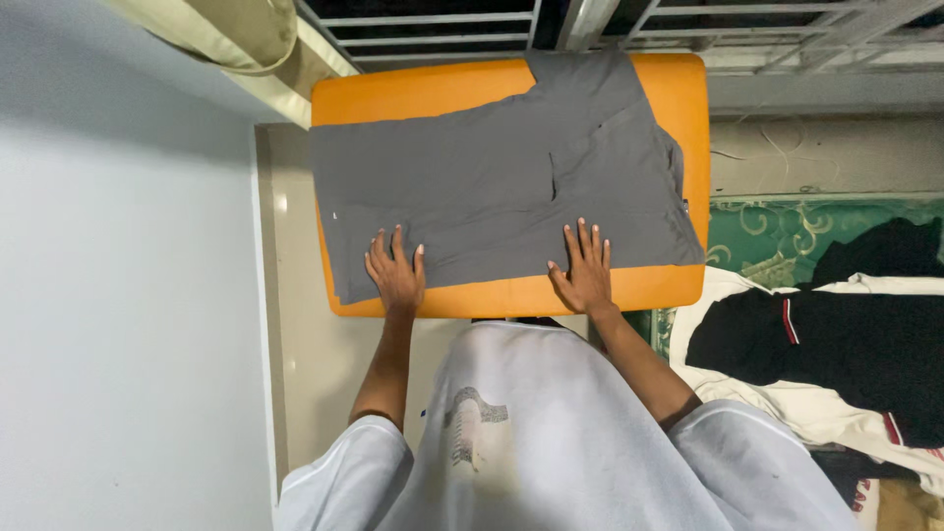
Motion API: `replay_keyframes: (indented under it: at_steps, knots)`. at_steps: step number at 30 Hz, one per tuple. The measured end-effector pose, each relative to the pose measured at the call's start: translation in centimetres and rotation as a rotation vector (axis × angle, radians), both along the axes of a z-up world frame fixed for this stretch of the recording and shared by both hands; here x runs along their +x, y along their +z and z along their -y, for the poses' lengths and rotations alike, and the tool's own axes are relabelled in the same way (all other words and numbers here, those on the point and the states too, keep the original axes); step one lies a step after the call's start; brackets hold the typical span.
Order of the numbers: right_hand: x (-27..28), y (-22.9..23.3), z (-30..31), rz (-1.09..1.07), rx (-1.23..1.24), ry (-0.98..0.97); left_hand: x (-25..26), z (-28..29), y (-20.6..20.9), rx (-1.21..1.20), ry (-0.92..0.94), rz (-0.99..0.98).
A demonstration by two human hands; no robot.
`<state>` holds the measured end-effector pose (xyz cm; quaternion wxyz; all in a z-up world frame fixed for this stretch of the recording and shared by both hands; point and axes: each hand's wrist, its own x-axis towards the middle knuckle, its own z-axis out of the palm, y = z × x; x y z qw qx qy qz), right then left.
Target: The person folds a gray t-shirt on an orange table, then places it into a suitcase. They then pick up a white t-shirt, lay it on the table, and begin folding it.
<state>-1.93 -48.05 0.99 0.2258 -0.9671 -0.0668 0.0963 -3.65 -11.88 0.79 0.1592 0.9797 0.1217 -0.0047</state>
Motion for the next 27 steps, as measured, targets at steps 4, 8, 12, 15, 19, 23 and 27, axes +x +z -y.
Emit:
replay_keyframes:
  at_steps: [4,8,12,15,19,23,27]
  knots:
    - [-0.5,0.4,-0.7,-0.002,-0.004,-0.035,0.0,-1.6,0.3,-0.073,-0.174,-0.163]
    - [-0.6,0.9,-0.6,0.016,-0.004,-0.034,1.0,-4.5,0.0,-0.066,0.001,-0.079]
    - [-0.8,0.7,-1.2,0.067,-0.001,-0.035,2.0,-5.4,-0.4,-0.042,-0.049,-0.047]
    - [-0.9,0.8,-1.2,0.07,0.017,-0.035,2.2,-6.2,0.0,-0.032,-0.179,-0.202]
    - [-0.8,0.6,-1.2,0.042,0.012,-0.03,4.6,-8.8,-0.2,-0.022,-0.038,-0.211]
    - [-0.7,0.2,-1.1,0.04,-0.003,-0.027,4.8,-8.9,-1.4,0.062,-0.085,-0.058]
    - [-0.9,0.1,-0.8,0.036,-0.018,-0.024,4.1,-9.9,-1.4,0.03,-0.222,-0.222]
